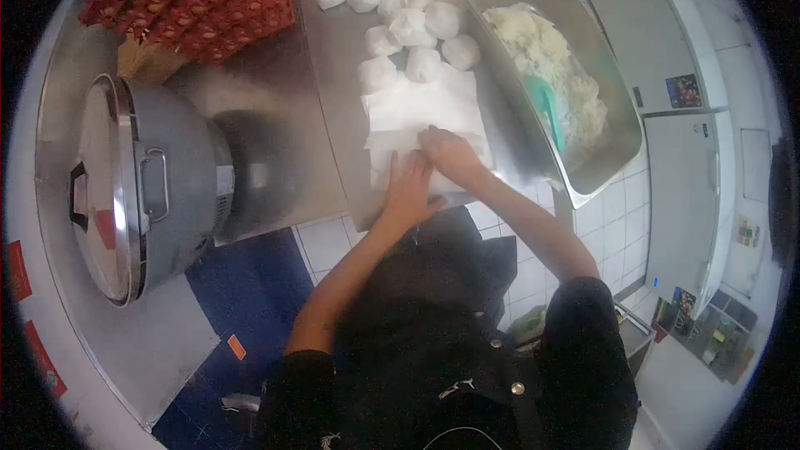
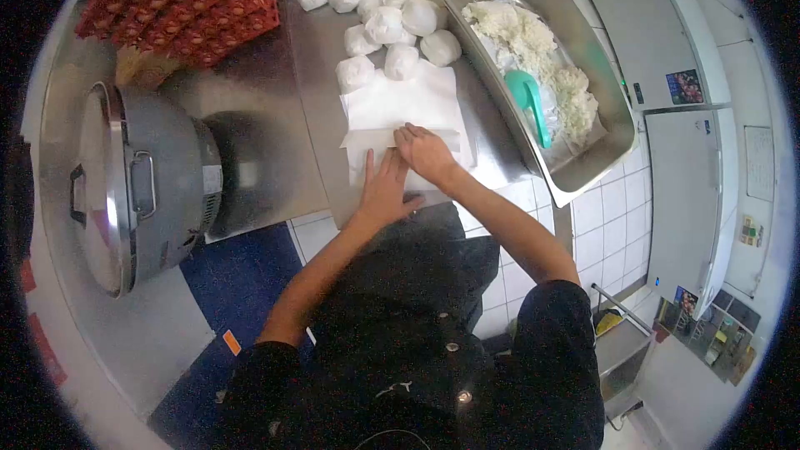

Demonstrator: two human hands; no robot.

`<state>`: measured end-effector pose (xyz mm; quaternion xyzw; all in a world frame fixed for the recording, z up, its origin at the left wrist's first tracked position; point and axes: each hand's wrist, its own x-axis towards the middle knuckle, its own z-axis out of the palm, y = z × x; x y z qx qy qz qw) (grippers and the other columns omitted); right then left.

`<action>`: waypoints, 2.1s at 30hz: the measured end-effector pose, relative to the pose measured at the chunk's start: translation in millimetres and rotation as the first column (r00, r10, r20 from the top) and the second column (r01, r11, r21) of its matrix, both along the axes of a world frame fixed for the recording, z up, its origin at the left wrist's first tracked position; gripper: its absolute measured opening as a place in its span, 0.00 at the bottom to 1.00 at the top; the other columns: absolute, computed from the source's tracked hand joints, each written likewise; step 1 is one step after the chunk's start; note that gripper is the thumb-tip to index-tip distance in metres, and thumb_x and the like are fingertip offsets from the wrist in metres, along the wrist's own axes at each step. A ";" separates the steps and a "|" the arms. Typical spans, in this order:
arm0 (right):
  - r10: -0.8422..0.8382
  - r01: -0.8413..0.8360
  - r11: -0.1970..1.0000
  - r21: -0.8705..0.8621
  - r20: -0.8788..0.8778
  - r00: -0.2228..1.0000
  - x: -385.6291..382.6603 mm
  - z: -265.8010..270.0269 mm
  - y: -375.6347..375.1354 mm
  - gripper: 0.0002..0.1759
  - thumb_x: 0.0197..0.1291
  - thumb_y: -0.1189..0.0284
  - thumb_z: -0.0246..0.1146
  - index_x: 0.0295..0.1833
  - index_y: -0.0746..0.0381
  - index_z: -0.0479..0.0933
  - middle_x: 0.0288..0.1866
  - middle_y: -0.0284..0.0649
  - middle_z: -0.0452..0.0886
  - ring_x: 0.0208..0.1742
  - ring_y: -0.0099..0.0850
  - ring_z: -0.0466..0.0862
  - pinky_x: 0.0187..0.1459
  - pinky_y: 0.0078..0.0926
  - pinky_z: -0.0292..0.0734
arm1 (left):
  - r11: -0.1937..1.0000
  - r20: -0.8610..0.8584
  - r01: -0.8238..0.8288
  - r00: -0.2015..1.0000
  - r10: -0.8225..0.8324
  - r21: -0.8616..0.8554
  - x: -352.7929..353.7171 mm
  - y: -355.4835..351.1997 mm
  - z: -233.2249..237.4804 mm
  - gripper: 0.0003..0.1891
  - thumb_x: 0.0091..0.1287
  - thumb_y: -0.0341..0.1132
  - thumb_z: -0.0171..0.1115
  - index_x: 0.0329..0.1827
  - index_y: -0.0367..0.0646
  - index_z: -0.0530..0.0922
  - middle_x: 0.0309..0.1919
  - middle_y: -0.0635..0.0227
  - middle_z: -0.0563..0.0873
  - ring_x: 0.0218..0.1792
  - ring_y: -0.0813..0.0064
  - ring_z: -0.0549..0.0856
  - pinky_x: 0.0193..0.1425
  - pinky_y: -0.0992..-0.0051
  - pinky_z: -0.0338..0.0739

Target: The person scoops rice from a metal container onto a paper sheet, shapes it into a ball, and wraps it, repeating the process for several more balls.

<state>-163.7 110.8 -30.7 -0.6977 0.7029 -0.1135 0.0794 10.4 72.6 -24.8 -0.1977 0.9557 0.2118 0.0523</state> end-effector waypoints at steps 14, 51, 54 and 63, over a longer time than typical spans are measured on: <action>-0.139 0.141 0.989 -0.044 0.031 0.990 35.8 3.7 53.1 0.41 0.62 0.66 0.62 0.76 0.73 0.56 0.80 0.57 0.58 0.80 0.47 0.60 0.78 0.44 0.57 | 0.995 -0.293 0.003 0.956 -0.034 -0.104 4.9 -34.6 -1.5 0.32 0.60 0.34 0.69 0.68 0.37 0.72 0.68 0.53 0.74 0.70 0.55 0.71 0.77 0.54 0.61; -0.697 0.705 0.688 0.174 0.428 0.575 15.0 -27.6 24.8 0.14 0.57 0.65 0.68 0.36 0.68 0.82 0.41 0.59 0.81 0.38 0.54 0.83 0.42 0.45 0.79 | 0.864 -0.339 -0.416 0.800 0.496 0.283 -27.9 -59.0 -57.4 0.06 0.62 0.31 0.65 0.35 0.38 0.87 0.42 0.51 0.85 0.47 0.48 0.84 0.52 0.59 0.79; -0.691 0.640 0.704 0.309 0.505 0.517 21.7 16.6 22.9 0.17 0.56 0.65 0.69 0.41 0.69 0.82 0.43 0.58 0.82 0.42 0.52 0.84 0.45 0.43 0.80 | 0.508 -0.084 -0.462 0.674 0.734 0.727 -30.1 -43.1 -56.1 0.22 0.69 0.41 0.62 0.59 0.33 0.75 0.52 0.50 0.82 0.52 0.56 0.82 0.59 0.61 0.75; -0.438 0.653 0.756 0.050 0.779 0.448 60.8 11.0 3.9 0.31 0.47 0.67 0.76 0.57 0.69 0.78 0.45 0.55 0.83 0.47 0.50 0.84 0.48 0.40 0.80 | 0.042 0.141 -0.359 0.469 0.872 0.932 -47.3 -43.0 13.8 0.29 0.60 0.40 0.78 0.57 0.34 0.73 0.49 0.63 0.83 0.49 0.70 0.84 0.53 0.71 0.79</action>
